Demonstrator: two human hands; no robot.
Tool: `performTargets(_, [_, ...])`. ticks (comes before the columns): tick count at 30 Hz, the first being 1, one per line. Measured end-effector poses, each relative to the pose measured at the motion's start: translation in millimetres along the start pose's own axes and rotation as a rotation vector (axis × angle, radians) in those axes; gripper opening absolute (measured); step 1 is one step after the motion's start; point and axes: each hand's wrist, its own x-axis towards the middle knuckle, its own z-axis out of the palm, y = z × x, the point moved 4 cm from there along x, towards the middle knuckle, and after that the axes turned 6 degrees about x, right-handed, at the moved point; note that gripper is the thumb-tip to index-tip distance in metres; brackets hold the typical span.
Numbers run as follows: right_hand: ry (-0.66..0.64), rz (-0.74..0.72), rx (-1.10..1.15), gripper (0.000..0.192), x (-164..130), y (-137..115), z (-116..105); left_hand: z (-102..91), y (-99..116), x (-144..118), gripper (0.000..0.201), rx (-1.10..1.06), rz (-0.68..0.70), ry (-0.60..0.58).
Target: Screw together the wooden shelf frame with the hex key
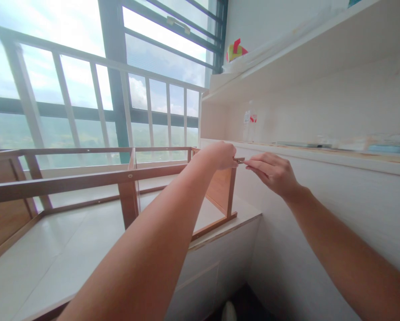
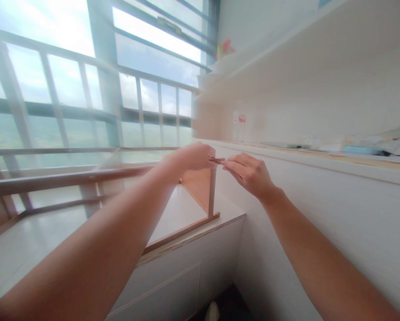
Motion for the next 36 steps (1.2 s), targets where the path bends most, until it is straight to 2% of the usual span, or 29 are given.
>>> performTargets(3, [0.03,0.07,0.042,0.017,-2,-3,3,-1.0,1,-1,0.037,0.01,0.002,0.004])
performTargets(7, [0.142,0.313,0.136,0.019,-3,-8,8,-3.2,3,-3,0.038,0.013,0.003,-0.003])
performTargets(11, [0.219,0.475,0.13,0.031,-2,-15,10,-5.0,5,-3,0.039,0.019,0.009,-0.006])
performTargets(16, [0.27,0.84,0.26,0.038,-2,-13,12,-4.7,4,-3,0.039,0.021,0.0,-0.02])
performTargets(18, [0.291,0.994,0.384,0.037,-3,-10,15,-4.5,4,-3,0.039,0.019,-0.007,-0.023])
performTargets(22, [0.444,1.272,0.862,0.027,-6,-2,26,-4.6,3,-4,0.038,0.012,-0.015,-0.031])
performTargets(26, [0.458,1.35,1.146,0.025,-7,-1,37,-4.6,3,-5,0.039,0.01,-0.017,-0.039])
performTargets(29, [0.438,1.35,1.284,0.023,-7,-4,42,-4.5,4,-4,0.039,0.01,-0.006,-0.036])
performTargets(33, [0.377,1.294,1.341,0.025,-5,-9,44,-4.3,4,-4,0.039,0.012,0.0,-0.035])
performTargets(36, [0.339,1.258,1.263,0.027,-7,-11,41,-4.2,4,-3,0.039,0.015,-0.001,-0.04])
